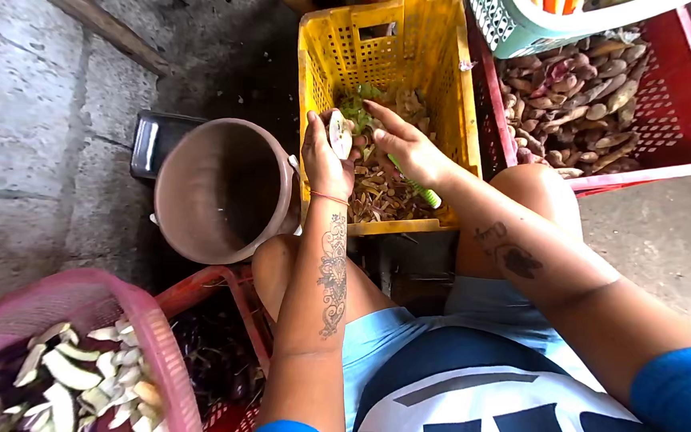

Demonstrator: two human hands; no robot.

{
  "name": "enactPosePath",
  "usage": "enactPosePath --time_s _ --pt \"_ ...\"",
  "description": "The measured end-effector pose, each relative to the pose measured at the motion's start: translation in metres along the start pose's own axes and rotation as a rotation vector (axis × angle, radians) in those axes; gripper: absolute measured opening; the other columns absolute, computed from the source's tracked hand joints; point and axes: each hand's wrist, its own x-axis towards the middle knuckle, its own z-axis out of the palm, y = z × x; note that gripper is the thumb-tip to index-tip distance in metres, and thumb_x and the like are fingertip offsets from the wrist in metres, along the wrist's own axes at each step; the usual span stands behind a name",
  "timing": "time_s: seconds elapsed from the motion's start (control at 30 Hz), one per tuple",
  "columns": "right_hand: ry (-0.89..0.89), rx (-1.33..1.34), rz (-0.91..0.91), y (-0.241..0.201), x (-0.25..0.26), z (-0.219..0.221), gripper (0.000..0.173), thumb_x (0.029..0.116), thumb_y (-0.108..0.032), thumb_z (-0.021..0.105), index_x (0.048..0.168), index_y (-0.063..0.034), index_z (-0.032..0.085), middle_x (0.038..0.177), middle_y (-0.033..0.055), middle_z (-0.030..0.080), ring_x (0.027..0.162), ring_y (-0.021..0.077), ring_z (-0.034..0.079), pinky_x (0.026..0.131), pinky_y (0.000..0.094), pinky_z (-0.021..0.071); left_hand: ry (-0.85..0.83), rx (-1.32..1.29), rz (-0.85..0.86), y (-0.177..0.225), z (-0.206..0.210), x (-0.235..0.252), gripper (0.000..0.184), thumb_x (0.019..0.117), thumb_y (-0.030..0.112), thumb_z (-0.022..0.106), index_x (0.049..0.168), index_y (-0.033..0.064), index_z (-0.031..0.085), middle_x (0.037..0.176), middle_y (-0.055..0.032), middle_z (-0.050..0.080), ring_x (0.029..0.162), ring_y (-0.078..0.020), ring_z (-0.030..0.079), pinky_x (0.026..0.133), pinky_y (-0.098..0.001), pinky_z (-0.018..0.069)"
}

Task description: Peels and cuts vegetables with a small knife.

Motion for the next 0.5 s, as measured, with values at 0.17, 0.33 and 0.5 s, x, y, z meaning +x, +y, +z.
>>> enactPosePath --time_s 0.17,0.33,0.5 --pt "-0.114 -0.561 -0.214 0.0033 -0.0063 0.0071 0.057 0.1094 -0.03 0.041 0.163 -0.0183 0.028 0.098 0.0126 0.07 0.078 0.025 0.065 0.074 0.05 0.0544 0.092 0.027 0.073 -0.0047 -0.0058 0.0052 0.047 0.1139 0.039 0.023 0.108 0.0094 0.058 0.079 -0.0012 0.061 0.061 -0.0086 0.061 0.055 -0.0236 0.0546" --pt "-0.085 -0.693 -0.241 0.0034 -0.0067 0.0091 0.056 0.1093 -0.028 0.045 0.163 -0.0193 0.032 0.089 0.013 0.07 0.074 0.0307 0.066 0.071 0.055 0.0537 0.092 0.031 0.211 -0.0083 -0.0032 0.0048 0.038 0.1142 0.029 0.028 0.101 0.009 0.057 0.075 -0.0005 0.06 0.059 -0.0083 0.06 0.052 -0.0237 0.0543" --pt "-0.029 -0.725 -0.278 0.007 -0.0049 0.0108 0.053 0.1087 -0.028 0.047 0.16 -0.0196 0.037 0.083 0.0096 0.068 0.069 0.0284 0.065 0.066 0.0528 0.0533 0.098 0.031 0.246 -0.008 0.0006 0.0027 0.037 0.1144 0.027 0.029 0.099 0.0087 0.056 0.073 -0.0001 0.059 0.054 -0.0073 0.059 0.049 -0.022 0.0539"
